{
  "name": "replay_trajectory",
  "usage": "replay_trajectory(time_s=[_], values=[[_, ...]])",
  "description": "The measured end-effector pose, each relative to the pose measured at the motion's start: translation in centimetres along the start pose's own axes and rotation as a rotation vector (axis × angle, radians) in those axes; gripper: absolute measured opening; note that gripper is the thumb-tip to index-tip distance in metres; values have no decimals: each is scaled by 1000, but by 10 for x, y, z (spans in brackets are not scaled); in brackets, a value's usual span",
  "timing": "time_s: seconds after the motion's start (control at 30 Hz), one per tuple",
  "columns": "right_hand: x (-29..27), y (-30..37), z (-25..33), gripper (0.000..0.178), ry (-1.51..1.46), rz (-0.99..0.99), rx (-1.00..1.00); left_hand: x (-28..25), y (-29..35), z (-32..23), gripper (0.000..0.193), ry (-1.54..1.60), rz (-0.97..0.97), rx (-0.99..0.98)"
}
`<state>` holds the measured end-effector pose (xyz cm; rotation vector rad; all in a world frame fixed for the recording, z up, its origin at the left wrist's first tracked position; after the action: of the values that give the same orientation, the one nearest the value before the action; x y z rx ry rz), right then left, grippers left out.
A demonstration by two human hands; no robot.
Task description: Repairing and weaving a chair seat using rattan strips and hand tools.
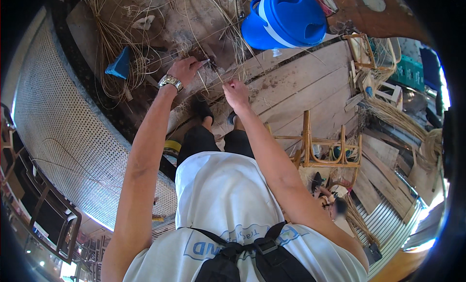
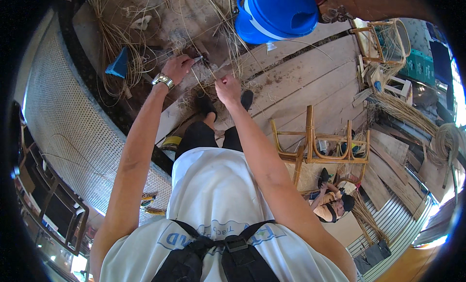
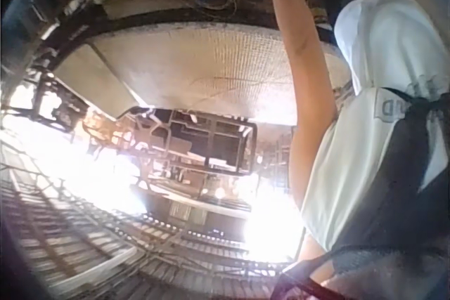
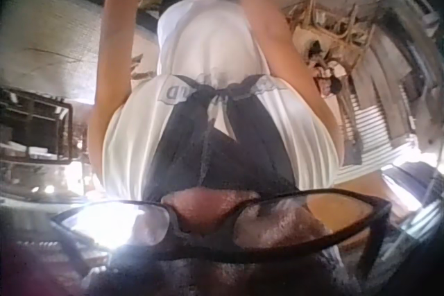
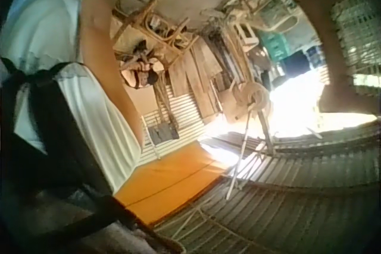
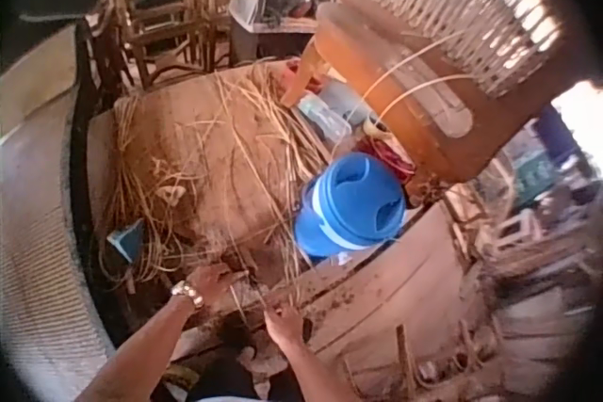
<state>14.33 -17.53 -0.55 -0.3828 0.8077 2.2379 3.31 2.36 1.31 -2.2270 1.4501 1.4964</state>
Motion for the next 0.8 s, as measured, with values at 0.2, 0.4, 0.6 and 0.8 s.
replay_trajectory(time_s=[0.2, 0.4, 0.6, 0.8], values=[[-2, 7, -5, 36, -41, 4, -25, 6, -9, 7, 30, -43, 38, -18], [-1, 12, -17, 48, -248, 37, -10, 4, -11, 1, 28, -95, 23, 51], [-20, 24, -22, 51, -181, 83, -32, -2, -4, -15, 26, -242, -30, 65], [-77, 95, -66, 41, -145, 125, 107, -7, -10, -21, 24, -279, -67, 84]])
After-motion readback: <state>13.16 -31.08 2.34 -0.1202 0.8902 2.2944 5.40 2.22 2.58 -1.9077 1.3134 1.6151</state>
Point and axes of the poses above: each hand's wrist, its own y-axis away from the middle knuckle, its own x-axis out of the palm, z = x × y, the point moved 6 cm from there along -y, towards the middle knuckle, and after that the axes turned 11 degrees about -y, right-handed, at the moved point
